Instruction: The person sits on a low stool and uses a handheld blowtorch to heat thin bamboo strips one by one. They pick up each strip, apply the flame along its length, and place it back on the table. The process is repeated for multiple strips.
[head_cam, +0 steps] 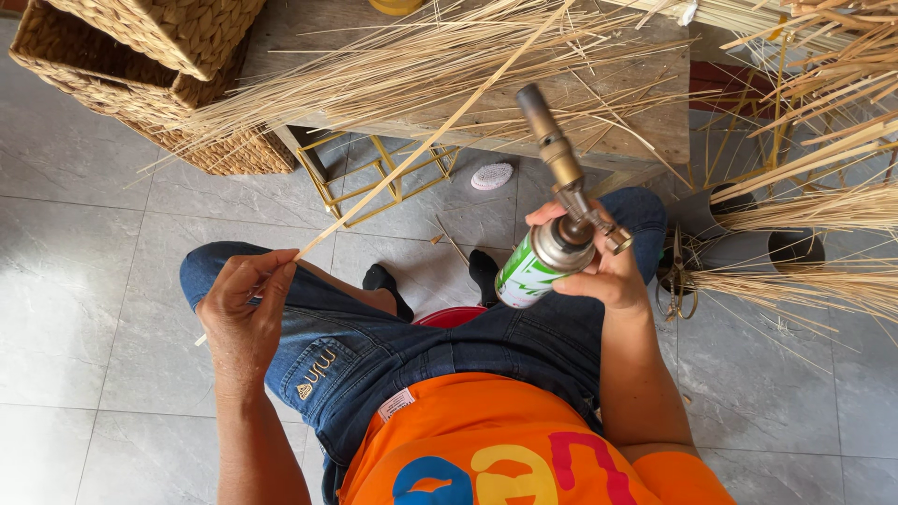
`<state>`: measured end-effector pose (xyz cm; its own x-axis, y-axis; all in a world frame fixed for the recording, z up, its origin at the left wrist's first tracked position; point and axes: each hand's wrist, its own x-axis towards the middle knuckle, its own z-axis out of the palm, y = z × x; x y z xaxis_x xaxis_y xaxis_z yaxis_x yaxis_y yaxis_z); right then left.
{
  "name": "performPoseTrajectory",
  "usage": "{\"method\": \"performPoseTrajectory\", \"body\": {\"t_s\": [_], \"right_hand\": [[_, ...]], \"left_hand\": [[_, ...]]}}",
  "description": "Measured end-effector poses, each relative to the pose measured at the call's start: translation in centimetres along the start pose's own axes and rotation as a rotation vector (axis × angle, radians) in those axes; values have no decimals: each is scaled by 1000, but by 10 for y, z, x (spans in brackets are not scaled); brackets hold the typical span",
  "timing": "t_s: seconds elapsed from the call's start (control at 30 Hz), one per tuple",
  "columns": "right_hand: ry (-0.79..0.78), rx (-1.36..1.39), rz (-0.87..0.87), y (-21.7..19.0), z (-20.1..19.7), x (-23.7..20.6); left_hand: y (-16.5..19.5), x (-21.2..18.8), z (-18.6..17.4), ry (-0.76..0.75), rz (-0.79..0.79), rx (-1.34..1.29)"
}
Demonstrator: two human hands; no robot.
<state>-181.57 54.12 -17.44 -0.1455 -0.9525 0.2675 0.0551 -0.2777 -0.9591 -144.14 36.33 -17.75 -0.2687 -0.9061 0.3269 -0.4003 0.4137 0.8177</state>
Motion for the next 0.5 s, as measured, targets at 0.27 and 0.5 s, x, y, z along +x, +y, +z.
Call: {"method": "performPoseTrajectory", "body": {"t_s": [0.27, 0.5], "right_hand": [[-95, -17, 33, -1, 1, -2], [-109, 22, 59, 9, 7, -2]], "left_hand": [[-1, -2, 1, -20, -12, 6], [-2, -2, 1, -21, -20, -1]]}}
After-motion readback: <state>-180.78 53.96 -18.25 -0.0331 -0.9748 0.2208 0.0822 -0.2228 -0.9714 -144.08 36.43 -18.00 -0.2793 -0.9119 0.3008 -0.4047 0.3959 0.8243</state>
